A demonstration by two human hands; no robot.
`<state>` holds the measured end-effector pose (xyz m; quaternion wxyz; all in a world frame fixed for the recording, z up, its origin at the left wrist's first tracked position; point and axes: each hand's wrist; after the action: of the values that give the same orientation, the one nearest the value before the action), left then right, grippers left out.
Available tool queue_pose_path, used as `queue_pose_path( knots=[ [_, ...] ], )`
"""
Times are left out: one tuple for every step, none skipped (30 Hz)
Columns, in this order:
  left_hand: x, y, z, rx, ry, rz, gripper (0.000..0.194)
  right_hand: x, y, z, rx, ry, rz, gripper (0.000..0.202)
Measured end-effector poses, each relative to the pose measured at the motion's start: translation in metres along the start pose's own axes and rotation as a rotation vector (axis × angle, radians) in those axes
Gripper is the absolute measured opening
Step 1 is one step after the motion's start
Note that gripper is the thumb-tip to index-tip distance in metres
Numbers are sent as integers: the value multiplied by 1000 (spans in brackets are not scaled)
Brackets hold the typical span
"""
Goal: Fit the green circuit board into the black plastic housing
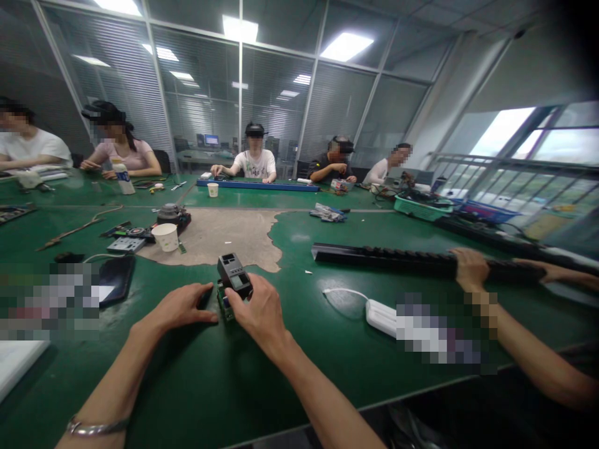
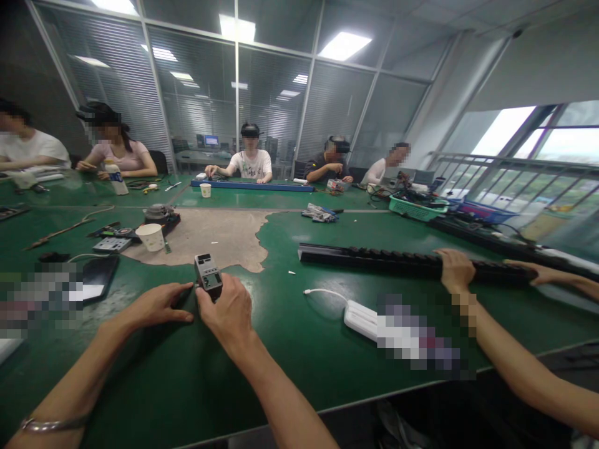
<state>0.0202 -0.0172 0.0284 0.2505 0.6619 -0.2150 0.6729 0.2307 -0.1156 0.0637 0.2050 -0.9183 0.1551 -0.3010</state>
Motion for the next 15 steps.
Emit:
queue_pose_path(
  knots=[
    [0, 0, 0, -3, -2, -3, 87, 4, -3, 3, -1, 3, 11, 29],
    [0, 0, 0, -6, -5, -5, 87, 7, -5, 7, -12, 10, 17, 28],
    [0, 0, -1, -10, -10, -7, 87, 10, -7, 12, -30, 20, 22, 27],
    [0, 0, -1, -11, -15, -9, 88, 12, -8, 18, -50, 29, 19, 27],
    [0, -1, -1, -10, -19, -12, 89, 14, -8, 24, -71, 38, 13, 26],
    [-1, -1, -1, -8, -22, -16, 90, 14, -7, 30, -93, 47, 6, 26],
    [-1, -1, -1, -4, -25, -18, 91, 14, -6, 36, -113, 56, -3, 27],
    [-2, -2, -1, -2, -26, -20, 91, 13, -5, 40, -132, 66, -11, 27],
    [-2, -2, -2, -1, -25, -23, 92, 13, -3, 44, -148, 75, -20, 28],
    [-2, -2, -1, -1, -23, -25, 91, 12, -1, 47, -161, 83, -29, 28],
    [-2, -2, -1, -3, -22, -27, 91, 10, 1, 49, -170, 90, -40, 29],
    [-2, -2, -1, -4, -20, -29, 91, 9, 2, 50, -178, 97, -51, 29],
    [-1, -2, -1, -5, -19, -30, 90, 8, 3, 51, -186, 105, -62, 29],
    [-1, -2, -1, -6, -18, -34, 90, 8, 4, 52, -194, 113, -73, 30],
    [-1, -2, -1, -6, -16, -36, 90, 7, 5, 52, -200, 123, -82, 31]
  ],
)
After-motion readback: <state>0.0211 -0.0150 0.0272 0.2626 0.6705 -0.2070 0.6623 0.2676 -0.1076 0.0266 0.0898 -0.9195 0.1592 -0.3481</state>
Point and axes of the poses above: each hand's wrist, its own y-axis away from the middle knuckle, its own x-axis out of the back of the hand, z = x × y, and after that the axes turned 15 degrees about -y, right-handed
